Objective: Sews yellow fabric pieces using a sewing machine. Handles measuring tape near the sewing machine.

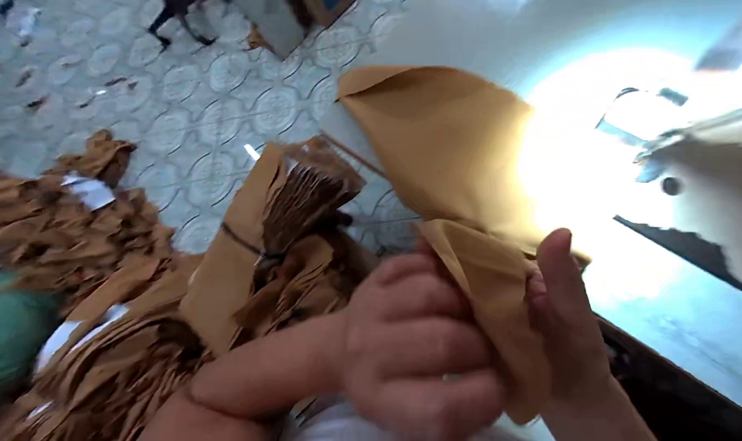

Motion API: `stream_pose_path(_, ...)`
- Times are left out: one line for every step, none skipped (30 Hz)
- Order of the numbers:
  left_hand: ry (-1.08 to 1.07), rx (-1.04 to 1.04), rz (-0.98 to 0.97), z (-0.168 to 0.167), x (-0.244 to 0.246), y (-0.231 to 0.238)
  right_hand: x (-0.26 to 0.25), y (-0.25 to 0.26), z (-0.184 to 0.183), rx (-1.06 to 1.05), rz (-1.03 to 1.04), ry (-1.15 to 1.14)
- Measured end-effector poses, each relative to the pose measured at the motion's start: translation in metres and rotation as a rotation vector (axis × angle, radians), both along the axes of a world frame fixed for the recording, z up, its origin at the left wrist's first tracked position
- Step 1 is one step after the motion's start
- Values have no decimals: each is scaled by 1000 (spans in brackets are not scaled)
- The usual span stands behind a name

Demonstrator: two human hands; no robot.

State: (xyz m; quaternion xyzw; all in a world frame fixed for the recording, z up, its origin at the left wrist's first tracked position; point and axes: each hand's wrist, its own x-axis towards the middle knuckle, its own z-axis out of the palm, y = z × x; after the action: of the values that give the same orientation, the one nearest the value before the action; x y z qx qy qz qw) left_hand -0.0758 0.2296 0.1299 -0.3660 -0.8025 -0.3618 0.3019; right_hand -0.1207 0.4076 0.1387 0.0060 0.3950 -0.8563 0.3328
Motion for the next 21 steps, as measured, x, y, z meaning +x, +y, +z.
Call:
stream_pose_path(16, -34, -45, -4, -2, 6, -3, 6, 7, 50, -122, 6)
stream_pose_path(26, -54, -85, -10, -6, 10, -8, 10, 10, 92, -242, -16)
stream_pose_path(30, -60, -112, -17, -11, 13, -14, 13, 9, 154, -354, -33)
stream_pose_path(14, -55, -133, -25, -16, 15, -19, 17, 5, 215, -443, -25)
stream_pose_path(-27, -35, -146, -33, -23, 16, -23, 23, -3, 253, -495, 20)
stream_pose_path(-104, 12, -143, -43, -29, 18, -24, 30, -13, 279, -514, 102)
stream_pose_path(-224, 91, -140, -51, -37, 20, -23, 37, -20, 312, -514, 184)
stream_pose_path(-387, 197, -153, -56, -47, 22, -22, 43, -23, 339, -502, 259)
stream_pose_path(-576, 296, -162, -56, -57, 24, -20, 47, -25, 355, -481, 321)
stream_pose_path(-769, 403, -180, -52, -69, 27, -17, 50, -26, 358, -448, 374)
stream_pose_path(-933, 486, -195, -45, -82, 31, -14, 52, -27, 366, -410, 419)
stream_pose_path(-1067, 522, -217, -36, -97, 35, -13, 55, -28, 375, -367, 460)
stream_pose_path(-1151, 509, -239, -27, -112, 38, -11, 57, -29, 394, -323, 491)
stream_pose_path(-1189, 475, -247, -18, -125, 39, -10, 59, -29, 423, -279, 508)
stream_pose_path(-1177, 436, -235, -8, -137, 42, -10, 60, -30, 457, -246, 509)
stream_pose_path(-1133, 380, -210, 2, -148, 46, -8, 61, -30, 493, -233, 499)
stream_pose_path(-1074, 313, -194, 9, -159, 49, -8, 61, -31, 537, -240, 487)
stream_pose_path(-1016, 234, -203, 12, -170, 52, -8, 62, -32, 587, -263, 481)
stream_pose_path(-970, 145, -238, 12, -183, 52, -8, 62, -35, 642, -299, 487)
stream_pose_path(-926, 57, -263, 11, -195, 52, -10, 62, -38, 686, -341, 499)
stream_pose_path(-875, -23, -267, 8, -206, 53, -12, 61, -40, 722, -381, 510)
